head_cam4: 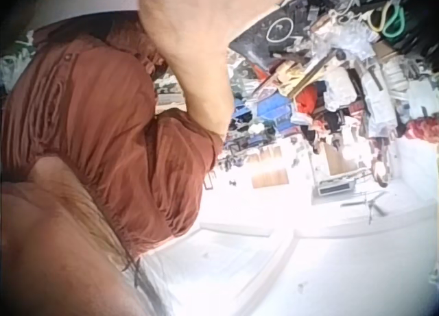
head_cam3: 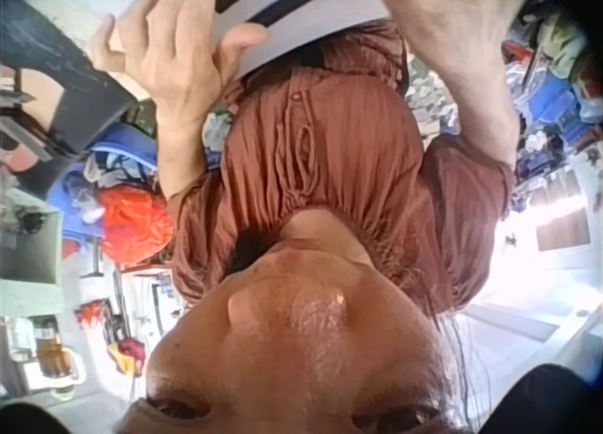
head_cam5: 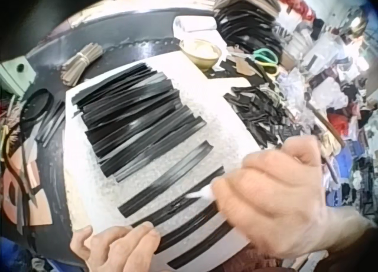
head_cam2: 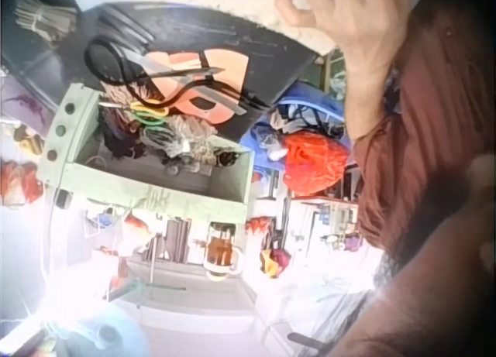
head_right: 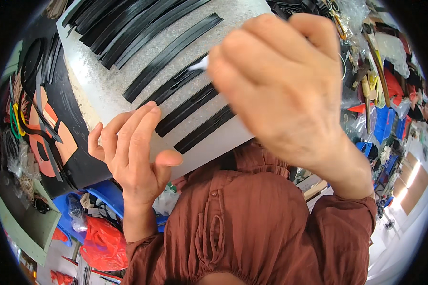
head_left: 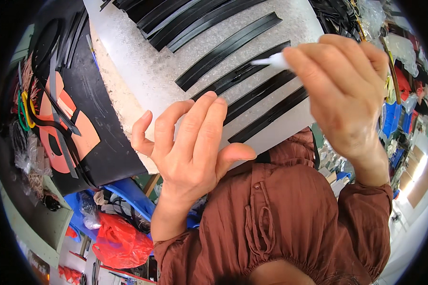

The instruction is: The recorder applies adhesive to individual black shoe straps and then gathers them into a bundle.

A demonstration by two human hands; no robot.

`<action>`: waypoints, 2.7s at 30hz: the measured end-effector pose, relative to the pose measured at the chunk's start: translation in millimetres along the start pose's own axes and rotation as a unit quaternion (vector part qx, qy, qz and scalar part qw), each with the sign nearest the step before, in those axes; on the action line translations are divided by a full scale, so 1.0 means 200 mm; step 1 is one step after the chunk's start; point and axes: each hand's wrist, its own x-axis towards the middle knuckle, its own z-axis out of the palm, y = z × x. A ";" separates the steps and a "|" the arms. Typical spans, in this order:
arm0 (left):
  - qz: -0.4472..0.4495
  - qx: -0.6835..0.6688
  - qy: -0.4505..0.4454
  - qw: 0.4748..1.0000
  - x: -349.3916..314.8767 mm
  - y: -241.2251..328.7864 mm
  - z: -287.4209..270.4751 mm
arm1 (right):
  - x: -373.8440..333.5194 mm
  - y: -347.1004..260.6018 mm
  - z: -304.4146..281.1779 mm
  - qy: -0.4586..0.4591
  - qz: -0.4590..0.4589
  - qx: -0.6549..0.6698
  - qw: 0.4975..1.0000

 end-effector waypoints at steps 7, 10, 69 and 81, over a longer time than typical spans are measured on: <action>-0.002 -0.006 -0.001 1.000 0.01 0.01 0.00 | 0.01 -0.04 -0.01 -0.004 -0.004 0.045 0.999; -0.001 -0.007 0.006 1.000 0.00 0.00 0.00 | 0.00 0.01 -0.01 -0.011 -0.001 0.004 1.000; -0.022 -0.040 0.120 0.992 0.04 -0.05 0.00 | 0.29 0.50 0.34 0.123 0.243 0.459 0.846; -0.111 -0.075 0.037 0.990 -0.11 0.21 -0.01 | -0.22 0.26 0.12 0.014 0.188 0.306 0.933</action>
